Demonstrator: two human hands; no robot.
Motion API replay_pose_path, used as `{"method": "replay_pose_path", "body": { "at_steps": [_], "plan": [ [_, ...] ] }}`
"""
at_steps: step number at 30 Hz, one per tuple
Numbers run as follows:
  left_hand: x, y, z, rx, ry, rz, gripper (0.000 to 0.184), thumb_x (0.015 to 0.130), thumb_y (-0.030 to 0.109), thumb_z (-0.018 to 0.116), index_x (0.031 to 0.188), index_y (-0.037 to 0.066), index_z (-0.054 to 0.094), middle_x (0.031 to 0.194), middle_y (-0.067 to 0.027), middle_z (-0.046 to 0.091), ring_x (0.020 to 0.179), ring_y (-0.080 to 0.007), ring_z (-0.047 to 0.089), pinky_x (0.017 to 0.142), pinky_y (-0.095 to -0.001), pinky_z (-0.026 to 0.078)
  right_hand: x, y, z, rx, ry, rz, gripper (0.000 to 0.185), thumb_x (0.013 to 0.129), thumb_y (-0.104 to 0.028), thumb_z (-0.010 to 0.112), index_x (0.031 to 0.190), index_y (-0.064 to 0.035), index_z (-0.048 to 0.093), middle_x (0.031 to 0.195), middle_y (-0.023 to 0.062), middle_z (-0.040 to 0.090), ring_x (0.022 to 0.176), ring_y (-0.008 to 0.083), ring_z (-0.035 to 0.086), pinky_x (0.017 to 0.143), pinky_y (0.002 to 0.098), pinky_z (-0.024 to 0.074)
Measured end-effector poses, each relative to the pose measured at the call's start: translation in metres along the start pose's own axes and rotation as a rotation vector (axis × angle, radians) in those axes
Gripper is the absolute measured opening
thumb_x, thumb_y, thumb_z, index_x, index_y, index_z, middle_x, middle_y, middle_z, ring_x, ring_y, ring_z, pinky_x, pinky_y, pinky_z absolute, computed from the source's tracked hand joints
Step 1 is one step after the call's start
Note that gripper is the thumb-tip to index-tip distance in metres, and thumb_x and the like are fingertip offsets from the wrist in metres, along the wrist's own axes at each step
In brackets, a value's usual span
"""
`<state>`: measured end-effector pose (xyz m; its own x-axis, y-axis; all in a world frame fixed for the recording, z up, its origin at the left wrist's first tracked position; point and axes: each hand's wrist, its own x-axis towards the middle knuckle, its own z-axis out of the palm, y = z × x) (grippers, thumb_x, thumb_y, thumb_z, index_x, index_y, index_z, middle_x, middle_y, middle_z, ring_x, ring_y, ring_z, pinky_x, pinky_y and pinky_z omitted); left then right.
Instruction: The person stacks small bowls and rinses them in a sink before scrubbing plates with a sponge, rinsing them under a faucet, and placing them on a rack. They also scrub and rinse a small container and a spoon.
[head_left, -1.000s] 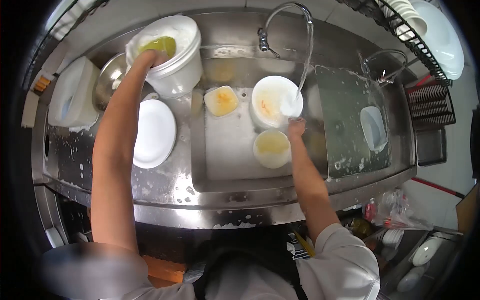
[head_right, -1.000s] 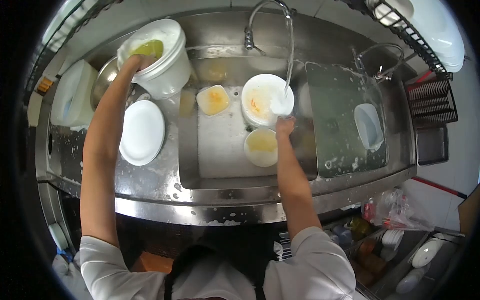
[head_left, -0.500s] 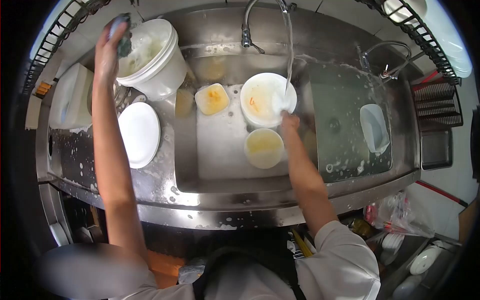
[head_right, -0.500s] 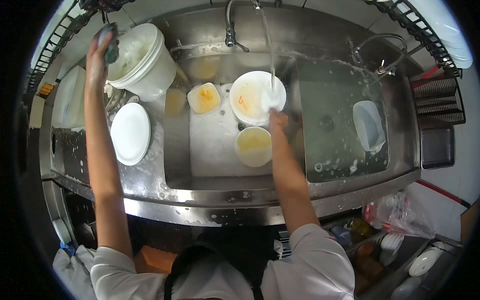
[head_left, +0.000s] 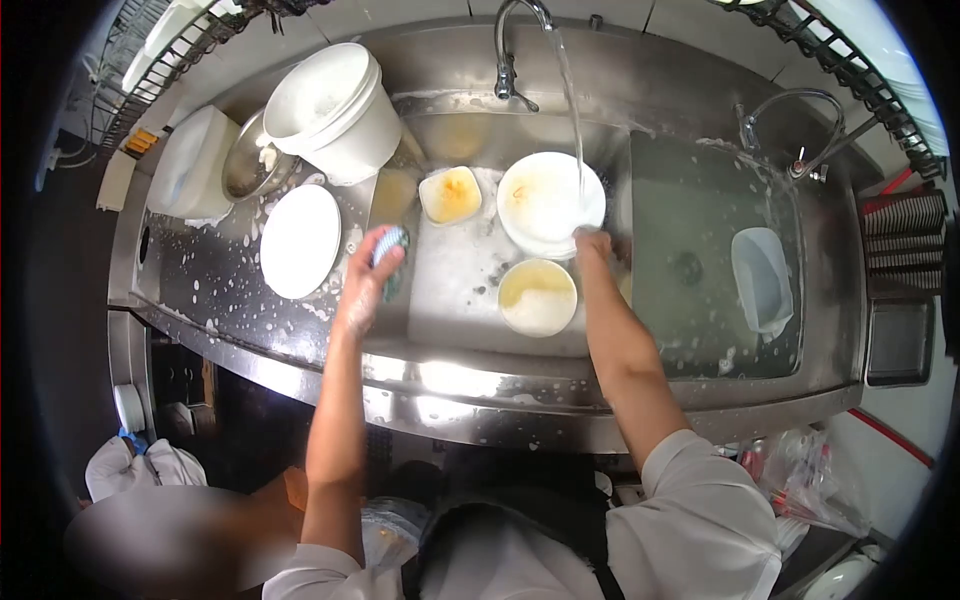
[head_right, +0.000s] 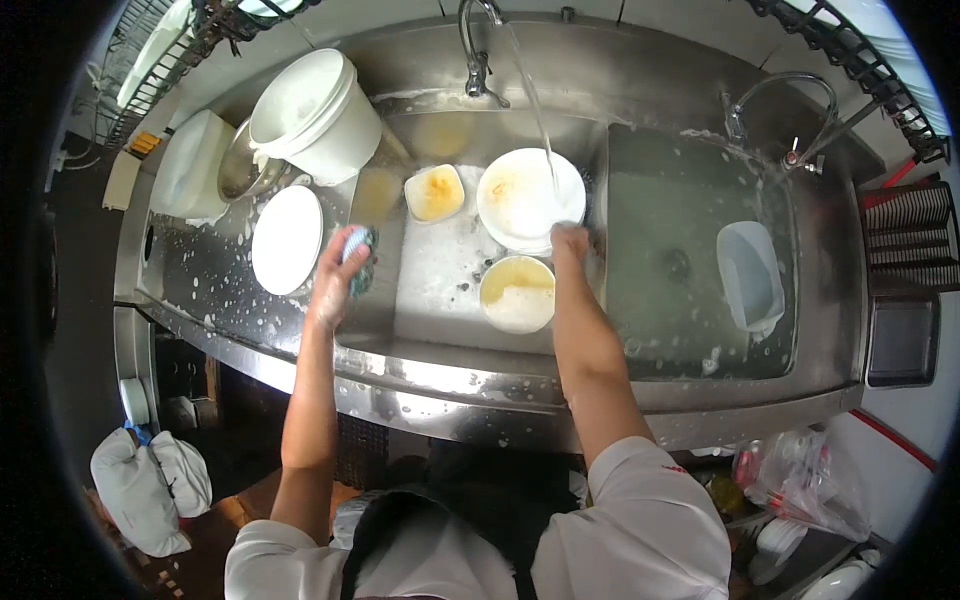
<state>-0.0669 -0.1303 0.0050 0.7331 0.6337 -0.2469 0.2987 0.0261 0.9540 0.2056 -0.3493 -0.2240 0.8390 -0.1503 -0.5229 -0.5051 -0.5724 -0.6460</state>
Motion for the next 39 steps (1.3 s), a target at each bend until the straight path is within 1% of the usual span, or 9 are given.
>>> {"method": "replay_pose_path", "body": {
  "at_steps": [11, 15, 19, 24, 28, 30, 33, 36, 39],
  "plan": [
    [-0.039, -0.062, 0.041, -0.099, 0.018, -0.085, 0.032, 0.089, 0.022, 0.060, 0.116, 0.005, 0.057, 0.094, 0.0005, 0.059, 0.082, -0.0103, 0.054, 0.074, -0.0238, 0.045, -0.022, -0.032, -0.001, 0.561, 0.089, 0.060, 0.038, 0.081, -0.018, 0.060, 0.108, 0.0077, 0.056, 0.106, 0.0221, 0.063, 0.095, 0.0417, 0.060, 0.082, 0.0424, 0.0480],
    [0.001, -0.059, 0.120, 0.211, 0.100, 0.330, 0.031, 0.086, 0.021, 0.060, 0.114, 0.007, 0.059, 0.106, -0.0102, 0.058, 0.092, -0.0231, 0.056, 0.083, -0.0308, 0.044, -0.080, -0.062, -0.047, 0.120, 0.278, -0.504, 0.027, 0.086, -0.015, 0.056, 0.094, 0.0100, 0.062, 0.087, 0.0254, 0.065, 0.086, 0.0393, 0.063, 0.077, 0.0417, 0.0470],
    [-0.017, -0.042, 0.205, 0.836, 0.152, 0.800, 0.034, 0.084, 0.017, 0.060, 0.116, 0.003, 0.057, 0.113, -0.0224, 0.053, 0.094, -0.0401, 0.056, 0.089, -0.0403, 0.043, -0.113, -0.052, -0.075, 0.437, 0.204, -0.504, 0.037, 0.086, -0.024, 0.061, 0.084, 0.0124, 0.062, 0.077, 0.0256, 0.065, 0.071, 0.0322, 0.063, 0.069, 0.0406, 0.0457],
    [0.064, -0.040, 0.173, 0.681, 0.498, 0.806, 0.035, 0.074, 0.008, 0.063, 0.109, 0.006, 0.059, 0.107, -0.0256, 0.054, 0.093, -0.0423, 0.055, 0.075, -0.0468, 0.047, -0.154, -0.037, -0.111, 0.220, 0.090, -0.508, 0.046, 0.088, -0.032, 0.057, 0.079, 0.0121, 0.063, 0.068, 0.0272, 0.062, 0.067, 0.0369, 0.063, 0.066, 0.0428, 0.0456],
    [0.063, -0.037, 0.225, 0.843, -0.027, 0.585, 0.039, 0.074, 0.010, 0.061, 0.113, 0.009, 0.059, 0.093, -0.0248, 0.060, 0.075, -0.0409, 0.061, 0.065, -0.0486, 0.050, -0.154, -0.045, -0.098, 0.261, 0.043, -0.442, 0.050, 0.088, -0.037, 0.058, 0.078, 0.0117, 0.063, 0.071, 0.0237, 0.063, 0.067, 0.0283, 0.063, 0.065, 0.0408, 0.0463],
    [0.016, -0.056, 0.202, 0.723, -0.040, 1.143, 0.042, 0.075, 0.013, 0.060, 0.116, 0.008, 0.057, 0.099, -0.0237, 0.060, 0.077, -0.0373, 0.062, 0.065, -0.0487, 0.050, -0.123, -0.045, -0.096, 0.557, 0.035, -0.320, 0.050, 0.086, -0.038, 0.062, 0.080, 0.0114, 0.063, 0.071, 0.0161, 0.066, 0.068, 0.0206, 0.060, 0.067, 0.0377, 0.0466],
    [0.029, -0.051, 0.175, 0.905, 0.046, 0.292, 0.044, 0.075, 0.017, 0.063, 0.118, 0.008, 0.055, 0.114, -0.0229, 0.054, 0.101, -0.0413, 0.055, 0.090, -0.0498, 0.043, -0.140, -0.039, -0.091, 0.368, -0.026, -0.319, 0.045, 0.087, -0.034, 0.062, 0.085, 0.0112, 0.064, 0.077, 0.0162, 0.067, 0.070, 0.0194, 0.062, 0.065, 0.0363, 0.0479],
    [0.056, -0.011, 0.173, 1.197, 0.273, 1.047, 0.050, 0.080, 0.027, 0.064, 0.120, 0.003, 0.047, 0.119, -0.0251, 0.050, 0.111, -0.0421, 0.047, 0.094, -0.0485, 0.038, -0.163, -0.046, -0.089, 0.308, -0.163, -0.416, 0.035, 0.086, -0.023, 0.063, 0.089, 0.0117, 0.063, 0.082, 0.0171, 0.067, 0.069, 0.0193, 0.063, 0.062, 0.0343, 0.0492],
    [0.102, -0.032, 0.125, 0.827, 0.113, 0.403, 0.061, 0.076, 0.025, 0.072, 0.121, -0.005, 0.044, 0.113, -0.0214, 0.056, 0.098, -0.0356, 0.058, 0.082, -0.0430, 0.048, -0.130, -0.031, -0.087, 0.565, -0.290, -0.297, 0.030, 0.083, -0.016, 0.064, 0.088, 0.0141, 0.063, 0.081, 0.0160, 0.066, 0.066, 0.0187, 0.062, 0.059, 0.0345, 0.0478]
  ]
}}
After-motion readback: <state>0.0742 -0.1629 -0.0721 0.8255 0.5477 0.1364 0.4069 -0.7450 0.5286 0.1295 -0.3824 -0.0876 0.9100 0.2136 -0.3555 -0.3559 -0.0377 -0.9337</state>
